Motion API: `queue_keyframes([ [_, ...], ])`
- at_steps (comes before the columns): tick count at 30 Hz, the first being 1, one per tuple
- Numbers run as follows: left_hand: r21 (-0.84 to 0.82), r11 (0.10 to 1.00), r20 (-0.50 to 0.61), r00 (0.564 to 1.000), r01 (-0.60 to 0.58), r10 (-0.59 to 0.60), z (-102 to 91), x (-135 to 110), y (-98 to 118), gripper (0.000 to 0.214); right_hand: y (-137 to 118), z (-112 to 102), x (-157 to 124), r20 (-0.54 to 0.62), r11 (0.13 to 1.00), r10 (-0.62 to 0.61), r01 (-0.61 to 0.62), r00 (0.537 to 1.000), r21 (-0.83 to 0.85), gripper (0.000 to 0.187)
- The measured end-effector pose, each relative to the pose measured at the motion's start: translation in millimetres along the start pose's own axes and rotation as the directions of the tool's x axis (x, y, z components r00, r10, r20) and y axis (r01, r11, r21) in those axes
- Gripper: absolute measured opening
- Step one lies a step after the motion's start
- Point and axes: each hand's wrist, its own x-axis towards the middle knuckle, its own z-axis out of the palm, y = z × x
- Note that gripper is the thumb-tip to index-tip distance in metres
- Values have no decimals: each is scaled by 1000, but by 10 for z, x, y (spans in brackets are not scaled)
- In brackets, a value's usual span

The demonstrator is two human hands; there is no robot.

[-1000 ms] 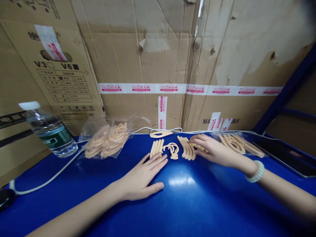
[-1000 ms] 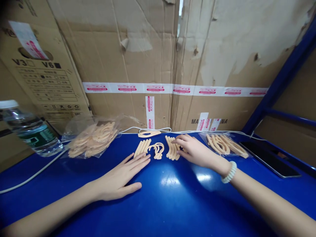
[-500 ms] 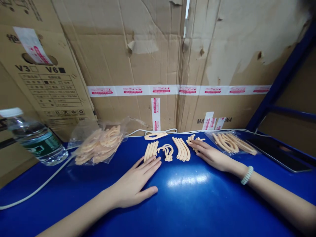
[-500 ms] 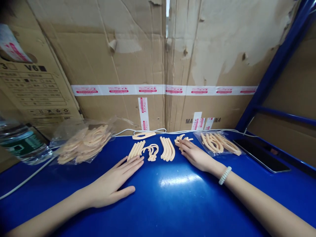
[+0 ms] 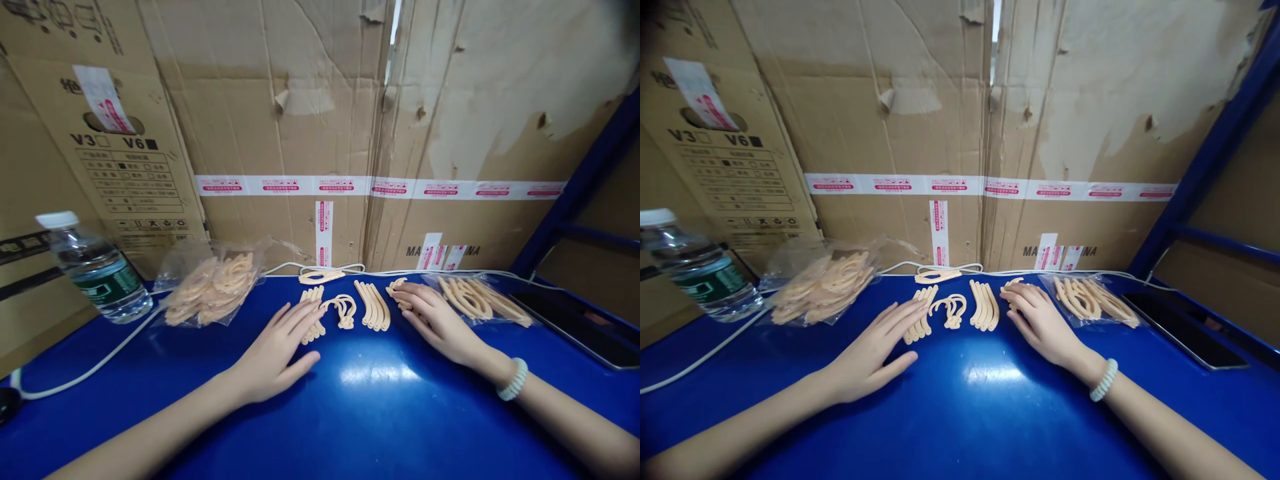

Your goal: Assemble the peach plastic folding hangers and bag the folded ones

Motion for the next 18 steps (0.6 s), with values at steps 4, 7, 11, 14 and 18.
queue_keyframes([
  [4, -26, 999, -133, 990, 45, -48, -39, 155, -141, 43, -268, -59, 54, -47, 993, -76, 80, 996, 85, 16],
  [7, -30, 996, -158, 984, 83, -87, -37, 353, -341, 32, -441, -47, 57, -75, 978, -120, 130, 990, 163, 6],
  [11, -19, 989, -163, 976, 147, -148, 36, 666, -692, 20, -560, -3, 2, -72, 956, -198, 208, 978, 206, 9],
  [14, -8, 983, -161, 970, 183, -182, 106, 855, -931, 23, -562, 18, -39, -65, 952, -227, 236, 972, 196, 9],
  [18, -3, 992, -46, 991, 125, -125, 175, 957, -1112, 26, -539, 18, -42, -66, 955, -215, 224, 974, 197, 13],
])
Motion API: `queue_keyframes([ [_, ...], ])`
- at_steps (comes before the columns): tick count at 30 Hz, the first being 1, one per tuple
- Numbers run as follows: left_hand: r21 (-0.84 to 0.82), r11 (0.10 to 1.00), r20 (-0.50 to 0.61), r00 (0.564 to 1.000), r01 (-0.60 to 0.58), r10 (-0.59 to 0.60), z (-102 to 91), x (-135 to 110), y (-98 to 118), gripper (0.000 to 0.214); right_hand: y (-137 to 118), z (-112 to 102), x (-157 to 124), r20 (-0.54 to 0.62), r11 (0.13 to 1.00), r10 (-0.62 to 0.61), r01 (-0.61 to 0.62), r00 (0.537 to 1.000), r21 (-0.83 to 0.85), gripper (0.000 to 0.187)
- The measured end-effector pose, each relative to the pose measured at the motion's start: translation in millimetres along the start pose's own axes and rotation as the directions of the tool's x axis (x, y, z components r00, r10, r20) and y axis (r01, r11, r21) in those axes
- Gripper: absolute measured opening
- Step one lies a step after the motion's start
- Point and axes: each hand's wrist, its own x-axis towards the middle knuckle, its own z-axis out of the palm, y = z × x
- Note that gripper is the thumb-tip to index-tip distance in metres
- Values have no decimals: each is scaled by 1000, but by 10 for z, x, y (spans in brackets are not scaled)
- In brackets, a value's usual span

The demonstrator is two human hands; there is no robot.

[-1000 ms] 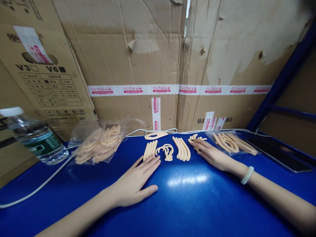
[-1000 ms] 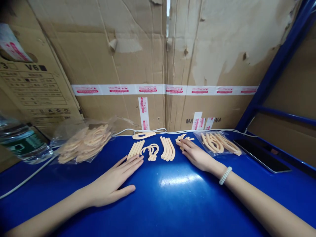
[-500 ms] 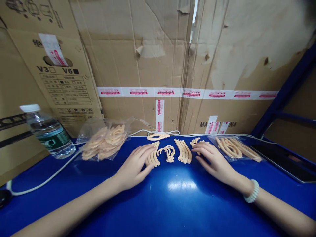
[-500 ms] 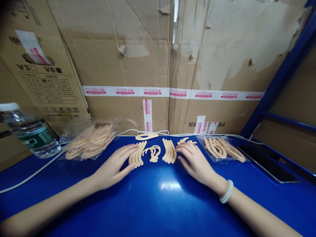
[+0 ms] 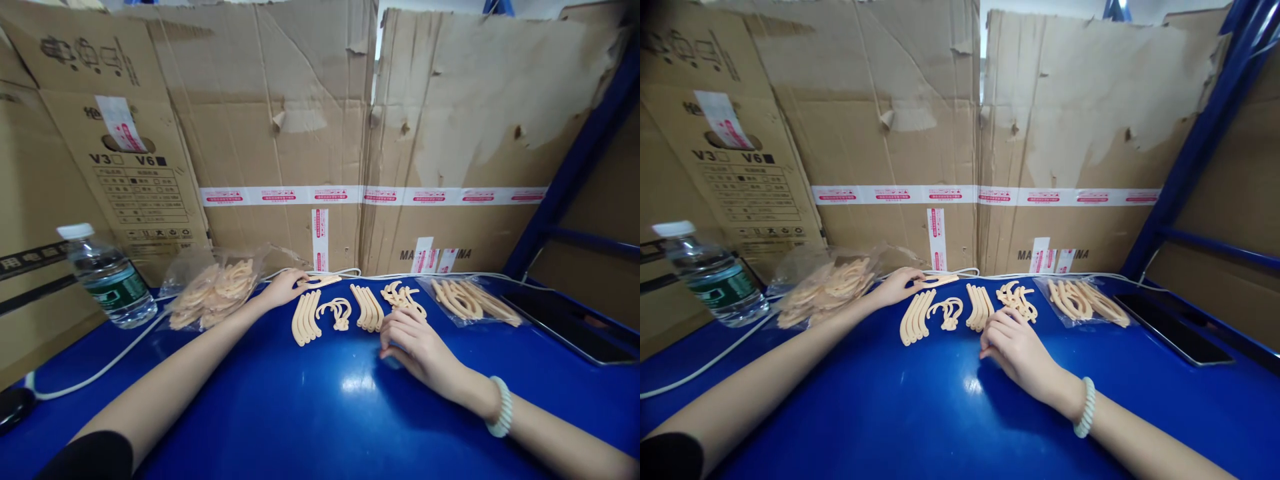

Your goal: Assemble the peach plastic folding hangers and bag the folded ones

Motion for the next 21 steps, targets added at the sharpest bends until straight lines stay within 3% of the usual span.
queue_keyframes([
  [6, 20, 1000, 69, 998, -12, 11, 33, 2, -101, 27, -77, 31, 28, 17, 1000, -9, 9, 1000, -1, 16],
  [13, 33, 999, 105, 994, 4, -8, 2, -6, -76, 28, -116, 71, 26, 18, 993, 118, -118, 993, 25, 12],
  [21, -3, 998, 2, 998, 67, -67, -13, -12, -63, 29, -111, 91, -40, 0, 986, 141, -140, 990, 91, 12],
])
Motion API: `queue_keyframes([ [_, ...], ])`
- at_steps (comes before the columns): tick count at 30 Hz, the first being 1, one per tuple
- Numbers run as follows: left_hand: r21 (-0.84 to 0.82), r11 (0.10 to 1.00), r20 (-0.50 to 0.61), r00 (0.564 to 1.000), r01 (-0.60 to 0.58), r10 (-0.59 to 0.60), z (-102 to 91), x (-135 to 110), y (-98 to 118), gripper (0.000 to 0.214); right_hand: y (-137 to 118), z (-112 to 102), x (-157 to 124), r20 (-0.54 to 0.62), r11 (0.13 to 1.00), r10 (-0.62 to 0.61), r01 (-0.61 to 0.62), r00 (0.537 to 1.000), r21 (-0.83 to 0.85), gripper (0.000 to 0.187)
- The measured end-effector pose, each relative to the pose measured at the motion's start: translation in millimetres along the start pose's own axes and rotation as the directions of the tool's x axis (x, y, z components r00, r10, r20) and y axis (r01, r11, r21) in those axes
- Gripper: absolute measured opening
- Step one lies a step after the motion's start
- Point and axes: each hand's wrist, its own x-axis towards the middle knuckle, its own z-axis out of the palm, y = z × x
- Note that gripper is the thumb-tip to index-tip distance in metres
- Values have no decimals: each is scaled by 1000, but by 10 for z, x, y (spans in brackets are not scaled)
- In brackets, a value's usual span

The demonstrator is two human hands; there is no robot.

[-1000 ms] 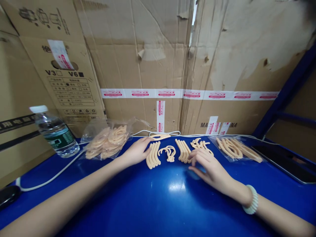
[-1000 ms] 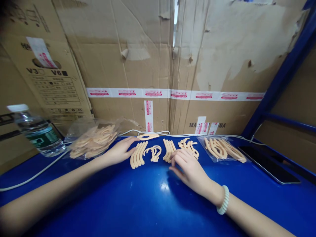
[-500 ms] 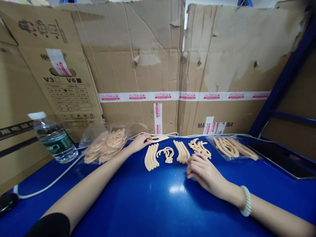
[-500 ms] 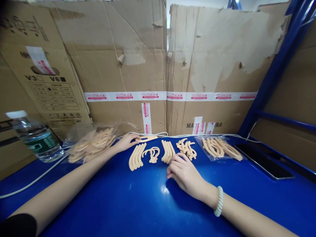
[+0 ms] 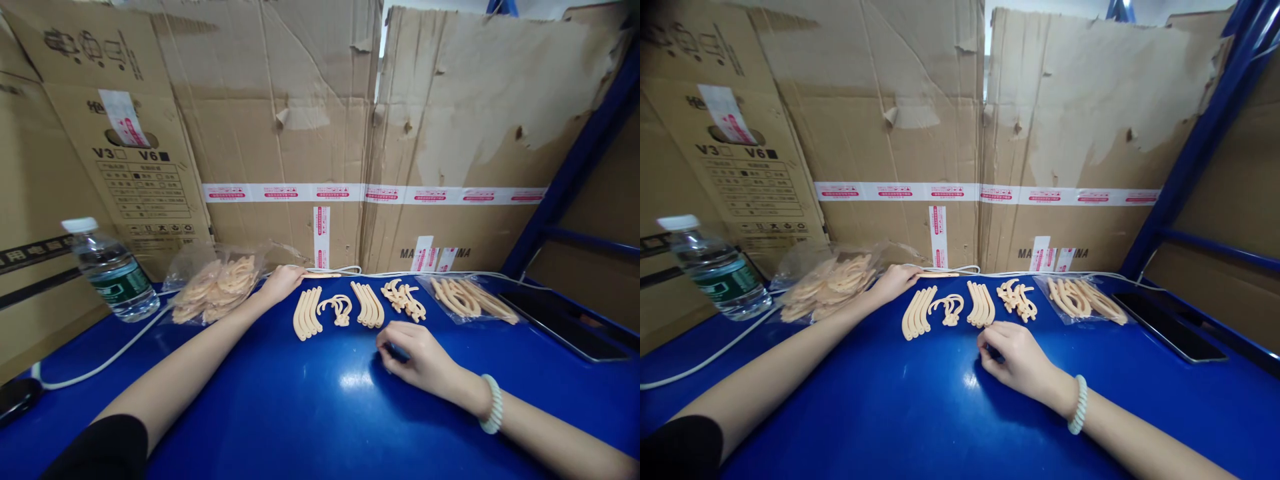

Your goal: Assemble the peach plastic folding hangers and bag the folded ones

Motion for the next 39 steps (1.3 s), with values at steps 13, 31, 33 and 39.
queue_keyframes([
  [13, -584, 784, -195, 902, 208, -385, -326, -395, 592, 20, -13, -3, 7, -54, 994, 91, -88, 994, 60, 12],
  [31, -927, 5, 354, 877, 376, -324, -77, -1216, 1536, 44, -254, 90, 354, 52, 666, 524, -447, 850, 598, 9],
  [33, -927, 26, 354, 893, 375, -278, -78, -1232, 1527, 52, -275, 157, 332, 96, 613, 544, -473, 833, 633, 9],
  [39, -880, 156, 403, 879, 449, -256, -116, -1244, 1561, 46, -351, 289, 220, 202, 550, 542, -525, 816, 649, 10],
])
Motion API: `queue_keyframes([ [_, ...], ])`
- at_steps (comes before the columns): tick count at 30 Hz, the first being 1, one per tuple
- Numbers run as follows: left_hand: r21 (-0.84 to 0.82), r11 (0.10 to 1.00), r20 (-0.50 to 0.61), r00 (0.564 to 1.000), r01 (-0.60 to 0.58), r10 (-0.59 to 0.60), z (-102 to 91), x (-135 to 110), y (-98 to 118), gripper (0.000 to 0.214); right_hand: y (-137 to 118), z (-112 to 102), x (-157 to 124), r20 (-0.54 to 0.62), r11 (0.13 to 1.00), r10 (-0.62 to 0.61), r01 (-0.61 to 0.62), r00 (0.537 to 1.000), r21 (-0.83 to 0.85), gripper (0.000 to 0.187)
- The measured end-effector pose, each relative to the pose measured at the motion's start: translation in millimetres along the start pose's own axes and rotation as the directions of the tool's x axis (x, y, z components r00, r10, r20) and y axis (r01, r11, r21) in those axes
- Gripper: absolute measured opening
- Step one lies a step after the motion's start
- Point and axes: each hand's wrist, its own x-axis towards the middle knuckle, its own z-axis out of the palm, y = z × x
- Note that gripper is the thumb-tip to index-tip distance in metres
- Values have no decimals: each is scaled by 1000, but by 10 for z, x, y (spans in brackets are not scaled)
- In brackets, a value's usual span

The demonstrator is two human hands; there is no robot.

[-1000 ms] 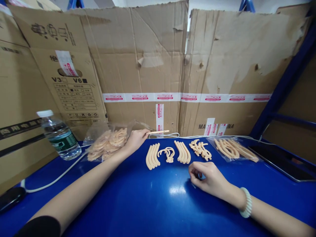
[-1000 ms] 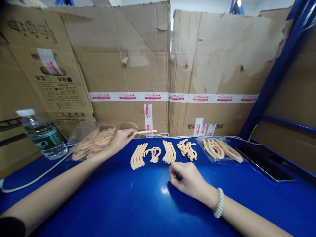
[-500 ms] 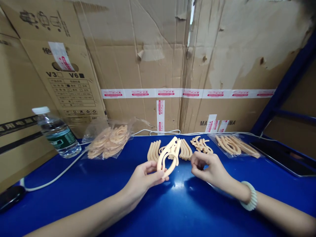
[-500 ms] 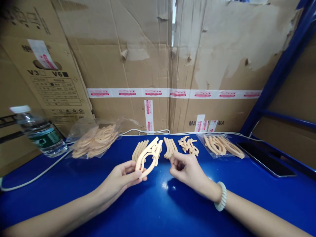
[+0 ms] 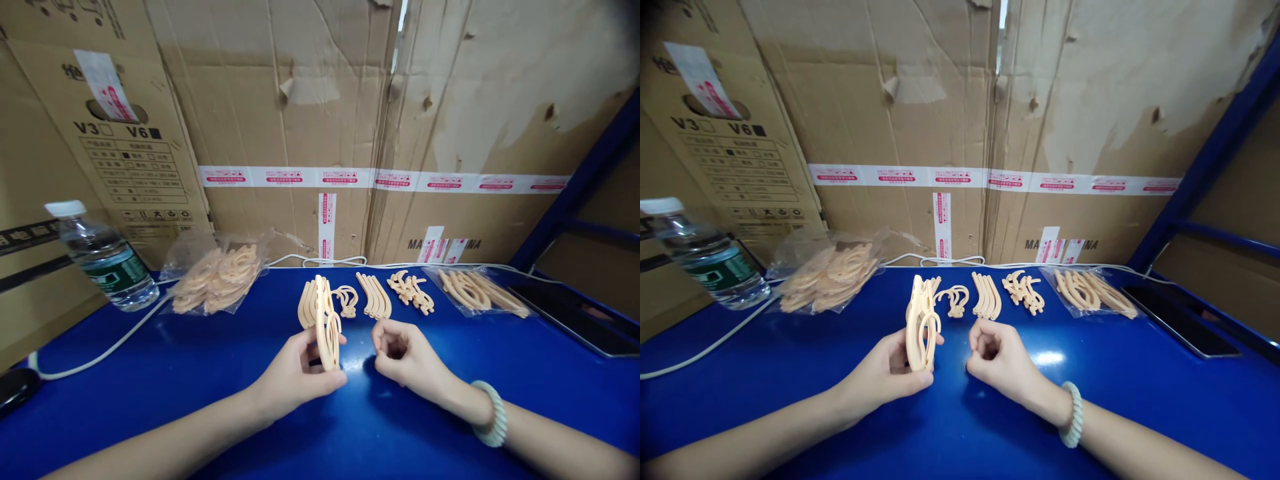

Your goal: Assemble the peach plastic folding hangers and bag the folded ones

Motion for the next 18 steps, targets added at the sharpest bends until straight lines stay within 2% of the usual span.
queue_keyframes([
  [2, 75, 997, -1, 1000, -26, 26, 18, -11, -4, 42, 2, 15, -19, 14, 1000, 18, -18, 1000, 22, 10],
  [6, 247, 952, -21, 981, -180, 191, 33, -43, -55, 24, 4, 14, -29, 24, 997, 44, -45, 999, 66, 8],
  [8, 324, 917, -22, 967, -232, 252, 28, -61, -84, 28, 13, 7, -38, 13, 995, 55, -56, 998, 84, 5],
  [10, 393, 883, -29, 956, -258, 292, 26, -76, -100, 29, 20, 8, -56, 32, 984, 89, -93, 995, 152, 16],
  [14, 429, 859, -29, 946, -281, 323, 65, -105, -84, 15, 1, 37, -98, 178, 906, 98, -162, 979, 390, 48],
  [18, 392, 877, -54, 945, -278, 323, 129, -127, -60, 8, -29, 58, -96, 136, 939, 71, -112, 988, 325, 48],
])
